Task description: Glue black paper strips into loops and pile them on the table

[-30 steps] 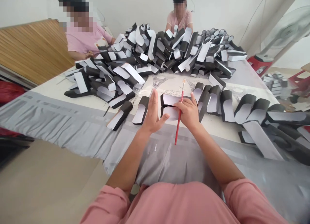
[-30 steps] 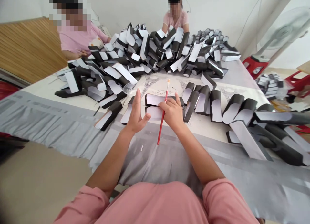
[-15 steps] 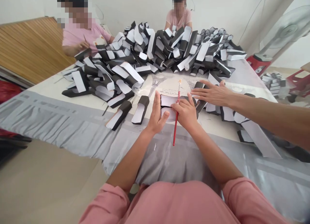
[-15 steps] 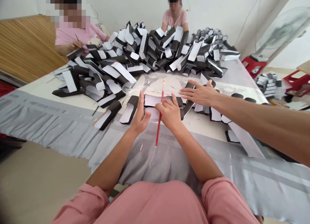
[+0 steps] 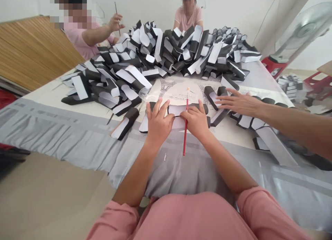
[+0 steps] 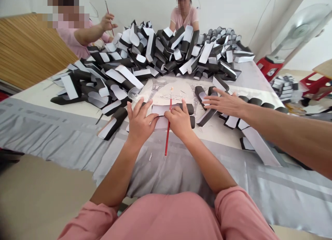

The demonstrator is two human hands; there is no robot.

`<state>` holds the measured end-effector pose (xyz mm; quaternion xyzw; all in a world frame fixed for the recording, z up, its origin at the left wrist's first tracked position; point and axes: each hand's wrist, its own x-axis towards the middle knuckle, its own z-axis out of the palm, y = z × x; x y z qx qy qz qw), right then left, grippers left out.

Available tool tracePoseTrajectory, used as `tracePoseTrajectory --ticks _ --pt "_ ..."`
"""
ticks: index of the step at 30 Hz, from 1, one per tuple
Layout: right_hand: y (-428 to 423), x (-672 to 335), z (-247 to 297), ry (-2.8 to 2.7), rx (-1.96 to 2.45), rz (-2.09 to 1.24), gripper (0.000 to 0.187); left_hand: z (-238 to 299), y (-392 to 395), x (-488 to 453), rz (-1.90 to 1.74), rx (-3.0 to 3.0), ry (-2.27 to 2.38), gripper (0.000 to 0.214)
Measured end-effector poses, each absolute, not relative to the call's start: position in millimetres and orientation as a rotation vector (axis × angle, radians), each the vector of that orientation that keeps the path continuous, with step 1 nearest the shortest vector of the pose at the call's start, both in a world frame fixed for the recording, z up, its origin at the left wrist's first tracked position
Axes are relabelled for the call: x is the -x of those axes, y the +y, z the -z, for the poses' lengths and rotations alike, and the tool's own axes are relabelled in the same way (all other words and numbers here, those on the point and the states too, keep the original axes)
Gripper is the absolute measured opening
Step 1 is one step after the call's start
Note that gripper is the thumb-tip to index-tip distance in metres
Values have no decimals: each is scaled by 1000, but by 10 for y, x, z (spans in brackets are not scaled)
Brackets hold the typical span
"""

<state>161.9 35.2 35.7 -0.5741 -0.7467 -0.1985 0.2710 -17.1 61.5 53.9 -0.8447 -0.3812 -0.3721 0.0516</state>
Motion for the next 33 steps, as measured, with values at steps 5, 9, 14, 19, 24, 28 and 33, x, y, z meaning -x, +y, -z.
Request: tracePoseTrajectory --ticks 5,9,14,19,24,28,33 --pt "359 -1609 -357 -2025 1571 505 29 -506 652 182 1121 2566 -1163 24" --pt "358 -1600 -358 -2026 1576 474 30 -494 661 192 1140 2573 -1144 24" --pt "359 -1614 -372 -2023 1578 446 25 -485 670 199 1156 2576 -1144 24" --pt "355 -1599 -363 -2017 1594 534 27 -478 678 199 1139 2581 -1145 25" --pt "325 -1532 -352 -2050 1580 583 31 -447 649 163 1065 2569 -1097 18" --pt "308 -1498 -354 -2094 1577 586 31 -400 644 114 1045 2557 -1060 28" --pt "310 -1525 -370 -2099 1592 582 30 -403 670 130 1043 2542 -1049 28"
